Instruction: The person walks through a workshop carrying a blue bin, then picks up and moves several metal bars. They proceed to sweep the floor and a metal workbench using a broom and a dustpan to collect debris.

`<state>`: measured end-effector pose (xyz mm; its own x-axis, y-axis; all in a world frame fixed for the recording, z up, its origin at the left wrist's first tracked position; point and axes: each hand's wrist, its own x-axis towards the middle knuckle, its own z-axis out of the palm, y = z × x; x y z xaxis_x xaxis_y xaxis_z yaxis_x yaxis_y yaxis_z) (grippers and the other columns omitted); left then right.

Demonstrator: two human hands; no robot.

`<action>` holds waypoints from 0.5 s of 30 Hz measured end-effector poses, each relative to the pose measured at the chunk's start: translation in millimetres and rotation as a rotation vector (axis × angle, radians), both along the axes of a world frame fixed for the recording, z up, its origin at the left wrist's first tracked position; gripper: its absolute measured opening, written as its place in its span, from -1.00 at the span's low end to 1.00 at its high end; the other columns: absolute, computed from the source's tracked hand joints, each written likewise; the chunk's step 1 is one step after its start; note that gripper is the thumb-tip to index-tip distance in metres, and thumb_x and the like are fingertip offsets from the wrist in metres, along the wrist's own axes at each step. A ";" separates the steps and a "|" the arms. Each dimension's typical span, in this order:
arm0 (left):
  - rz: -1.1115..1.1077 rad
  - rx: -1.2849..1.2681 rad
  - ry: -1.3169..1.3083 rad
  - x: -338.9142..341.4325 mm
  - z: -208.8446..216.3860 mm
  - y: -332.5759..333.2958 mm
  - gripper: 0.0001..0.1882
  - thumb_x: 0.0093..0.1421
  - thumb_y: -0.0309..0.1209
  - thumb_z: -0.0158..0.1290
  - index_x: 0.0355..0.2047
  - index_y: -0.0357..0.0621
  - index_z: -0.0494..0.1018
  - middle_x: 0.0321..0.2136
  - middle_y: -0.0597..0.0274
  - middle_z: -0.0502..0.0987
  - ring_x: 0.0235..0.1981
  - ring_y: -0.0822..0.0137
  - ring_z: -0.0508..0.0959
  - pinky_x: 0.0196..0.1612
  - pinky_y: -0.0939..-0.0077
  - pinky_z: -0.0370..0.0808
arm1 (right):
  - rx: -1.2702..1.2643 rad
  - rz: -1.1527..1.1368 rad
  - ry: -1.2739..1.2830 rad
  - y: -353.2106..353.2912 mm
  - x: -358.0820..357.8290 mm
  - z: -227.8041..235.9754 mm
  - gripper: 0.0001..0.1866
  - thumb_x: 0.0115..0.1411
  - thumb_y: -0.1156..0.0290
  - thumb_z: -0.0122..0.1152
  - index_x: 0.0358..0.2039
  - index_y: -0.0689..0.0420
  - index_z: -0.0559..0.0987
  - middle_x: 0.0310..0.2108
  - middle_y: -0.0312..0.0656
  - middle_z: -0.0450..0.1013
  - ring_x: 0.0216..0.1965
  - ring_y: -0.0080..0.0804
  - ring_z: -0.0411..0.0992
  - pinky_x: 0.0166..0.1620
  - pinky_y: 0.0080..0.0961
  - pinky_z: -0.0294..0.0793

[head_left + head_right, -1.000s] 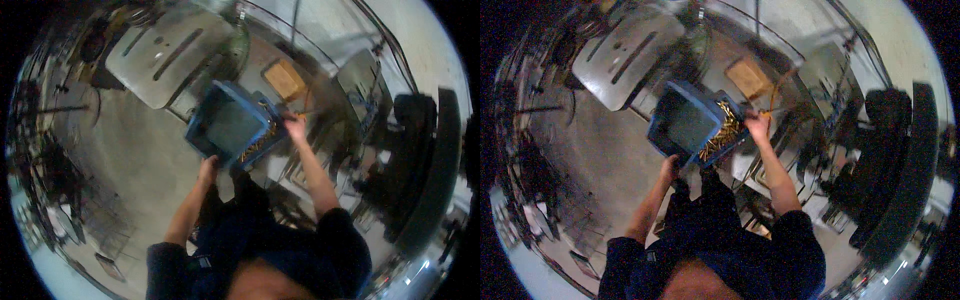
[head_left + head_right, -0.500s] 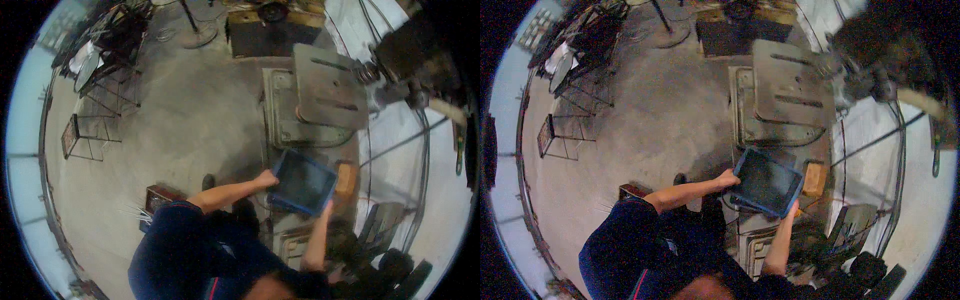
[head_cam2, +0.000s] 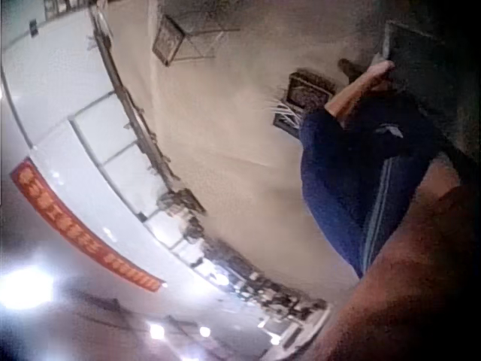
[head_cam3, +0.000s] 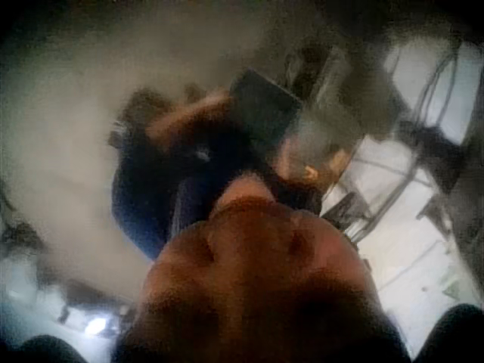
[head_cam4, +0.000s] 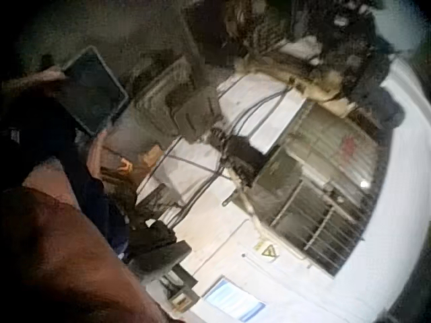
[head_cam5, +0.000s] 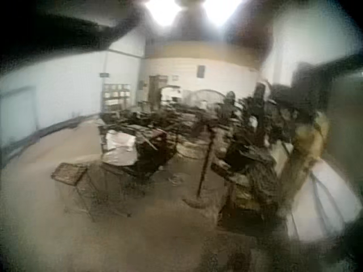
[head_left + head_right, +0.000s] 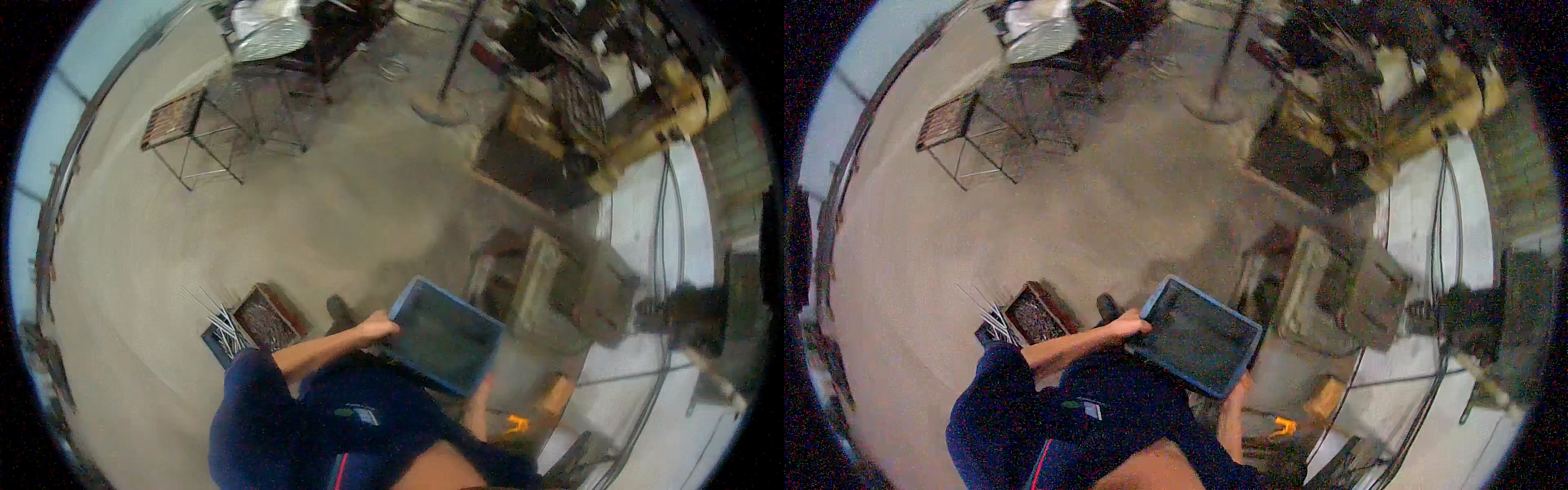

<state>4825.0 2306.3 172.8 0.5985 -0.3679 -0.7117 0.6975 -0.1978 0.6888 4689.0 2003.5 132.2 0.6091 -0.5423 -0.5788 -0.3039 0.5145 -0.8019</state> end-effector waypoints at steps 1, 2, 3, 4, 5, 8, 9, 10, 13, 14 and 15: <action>0.104 -0.018 0.007 -6.4 -22.6 36.9 -0.74 -0.26 -0.35 0.01 -0.60 -0.34 0.38 -0.65 0.16 0.37 -0.61 0.36 0.32 -0.55 0.49 0.25 | -0.009 0.133 0.035 38.6 26.2 18.4 -0.66 0.06 0.19 -0.05 -0.29 0.20 0.44 -0.37 -0.23 0.40 -0.39 -0.31 0.39 -0.30 -0.39 0.39; 0.194 -0.051 0.004 3.0 -24.0 67.7 -0.75 -0.26 -0.35 0.01 -0.62 -0.34 0.37 -0.66 0.16 0.36 -0.62 0.36 0.32 -0.56 0.50 0.25 | -0.036 0.251 0.059 68.2 53.5 30.2 -0.67 0.06 0.21 -0.06 -0.30 0.20 0.44 -0.37 -0.24 0.40 -0.39 -0.32 0.38 -0.31 -0.40 0.39; 0.190 -0.029 0.005 16.7 -25.0 102.0 -0.73 -0.24 -0.39 -0.03 -0.51 -0.34 0.40 -0.59 0.25 0.40 -0.54 0.37 0.37 -0.50 0.47 0.30 | 0.003 0.346 -0.186 87.2 72.0 12.0 -0.70 0.05 0.24 -0.06 -0.33 0.21 0.44 -0.40 -0.24 0.40 -0.41 -0.37 0.38 -0.34 -0.44 0.40; 0.192 0.067 0.003 27.1 -25.9 132.0 -0.74 -0.23 -0.41 -0.03 -0.50 -0.33 0.41 -0.60 0.26 0.39 -0.52 0.39 0.38 -0.49 0.48 0.31 | -0.036 0.405 -0.178 111.6 97.5 11.3 -0.70 0.05 0.25 -0.06 -0.34 0.22 0.44 -0.41 -0.24 0.39 -0.42 -0.38 0.37 -0.36 -0.44 0.40; 0.274 0.027 -0.068 40.1 -1.9 158.2 -0.77 -0.23 -0.42 -0.03 -0.53 -0.32 0.40 -0.62 0.27 0.37 -0.54 0.41 0.37 -0.50 0.48 0.30 | -0.082 0.450 -0.171 139.4 127.4 12.6 -0.71 0.04 0.25 -0.07 -0.35 0.22 0.44 -0.43 -0.24 0.39 -0.43 -0.40 0.37 -0.38 -0.45 0.40; 0.513 0.052 -0.074 53.7 28.5 268.6 -0.82 -0.22 -0.43 -0.02 -0.58 -0.31 0.38 -0.66 0.29 0.34 -0.58 0.45 0.35 -0.55 0.47 0.28 | -0.018 0.562 -0.191 251.7 198.3 37.3 -0.75 0.04 0.28 -0.08 -0.42 0.22 0.45 -0.48 -0.26 0.39 -0.49 -0.41 0.37 -0.43 -0.45 0.39; 0.643 -0.003 -0.125 54.1 25.8 300.8 -0.77 -0.26 -0.44 -0.02 -0.57 -0.40 0.39 -0.66 0.18 0.36 -0.62 0.38 0.34 -0.58 0.44 0.27 | 0.032 0.594 -0.212 292.2 224.0 43.9 -0.76 0.04 0.30 -0.08 -0.46 0.22 0.45 -0.50 -0.27 0.39 -0.52 -0.41 0.37 -0.44 -0.45 0.39; 0.716 -0.018 -0.104 57.8 29.0 331.3 -0.78 -0.23 -0.45 -0.02 -0.56 -0.38 0.39 -0.66 0.21 0.37 -0.61 0.39 0.36 -0.58 0.46 0.28 | 0.076 0.617 -0.231 333.4 252.3 51.0 -0.77 0.04 0.31 -0.09 -0.49 0.21 0.45 -0.51 -0.28 0.39 -0.54 -0.41 0.37 -0.46 -0.45 0.39; 0.944 -0.091 -0.050 53.0 35.8 419.5 -0.81 -0.20 -0.48 -0.01 -0.52 -0.34 0.39 -0.64 0.25 0.39 -0.57 0.41 0.39 -0.54 0.49 0.33 | 0.112 0.825 -0.074 460.4 318.2 73.7 -0.77 0.03 0.34 -0.09 -0.49 0.23 0.45 -0.55 -0.27 0.39 -0.59 -0.48 0.34 -0.50 -0.52 0.37; 1.060 -0.090 -0.081 48.1 31.3 444.7 -0.79 -0.20 -0.49 -0.02 -0.50 -0.34 0.39 -0.62 0.23 0.40 -0.56 0.39 0.40 -0.53 0.48 0.34 | 0.130 0.919 -0.081 496.0 337.4 68.7 -0.77 0.03 0.34 -0.09 -0.49 0.24 0.45 -0.56 -0.27 0.39 -0.60 -0.49 0.34 -0.51 -0.53 0.37; 1.161 -0.082 -0.136 47.9 28.7 469.6 -0.78 -0.20 -0.49 -0.03 -0.47 -0.35 0.39 -0.60 0.22 0.41 -0.55 0.38 0.41 -0.52 0.47 0.35 | 0.130 1.041 -0.118 529.2 365.6 49.0 -0.79 0.01 0.36 -0.09 -0.48 0.24 0.45 -0.56 -0.27 0.38 -0.62 -0.51 0.32 -0.54 -0.58 0.35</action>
